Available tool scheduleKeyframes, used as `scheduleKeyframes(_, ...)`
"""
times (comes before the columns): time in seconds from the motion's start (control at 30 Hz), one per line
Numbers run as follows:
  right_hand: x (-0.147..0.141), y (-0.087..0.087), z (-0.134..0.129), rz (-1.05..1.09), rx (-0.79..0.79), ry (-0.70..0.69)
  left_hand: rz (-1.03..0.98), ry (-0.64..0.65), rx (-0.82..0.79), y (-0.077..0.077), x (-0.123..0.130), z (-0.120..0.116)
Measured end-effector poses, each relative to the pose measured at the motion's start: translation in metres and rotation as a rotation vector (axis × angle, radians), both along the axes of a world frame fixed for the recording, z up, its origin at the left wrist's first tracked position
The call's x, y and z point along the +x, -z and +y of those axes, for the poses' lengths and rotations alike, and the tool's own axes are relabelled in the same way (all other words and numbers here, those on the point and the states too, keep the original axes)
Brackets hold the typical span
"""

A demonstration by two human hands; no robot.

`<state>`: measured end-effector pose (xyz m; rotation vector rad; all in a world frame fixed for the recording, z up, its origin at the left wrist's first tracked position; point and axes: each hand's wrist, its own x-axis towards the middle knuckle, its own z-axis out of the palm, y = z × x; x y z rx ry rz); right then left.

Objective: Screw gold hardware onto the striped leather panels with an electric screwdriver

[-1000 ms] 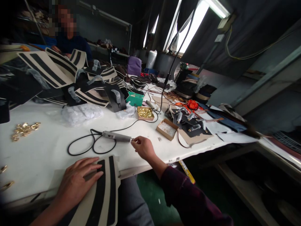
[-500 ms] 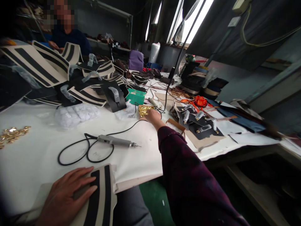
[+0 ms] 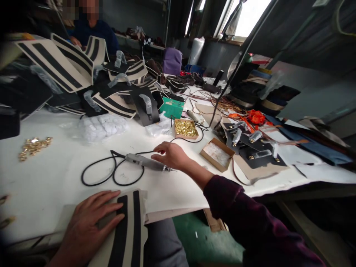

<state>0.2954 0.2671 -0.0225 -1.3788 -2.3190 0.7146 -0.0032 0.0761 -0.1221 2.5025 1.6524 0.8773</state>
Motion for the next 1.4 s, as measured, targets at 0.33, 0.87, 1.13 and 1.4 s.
scheduleKeyframes(0.33,-0.075,0.021,-0.019,-0.194,0.055,-0.021,-0.077,-0.014,-0.026,-0.008,0.005,-0.002)
scheduleKeyframes(0.87,-0.065,0.030,-0.033,-0.215,0.211,-0.051,-0.118,-0.032,-0.082,-0.013,0.008,-0.004)
scheduleKeyframes(1.13,-0.015,0.015,0.004,-0.081,0.154,0.200,-0.080,-0.012,-0.011,-0.006,0.004,-0.003)
scheduleKeyframes(1.4,0.067,0.001,0.095,-0.461,0.076,0.606,-0.048,0.019,0.110,0.000,0.002,0.001)
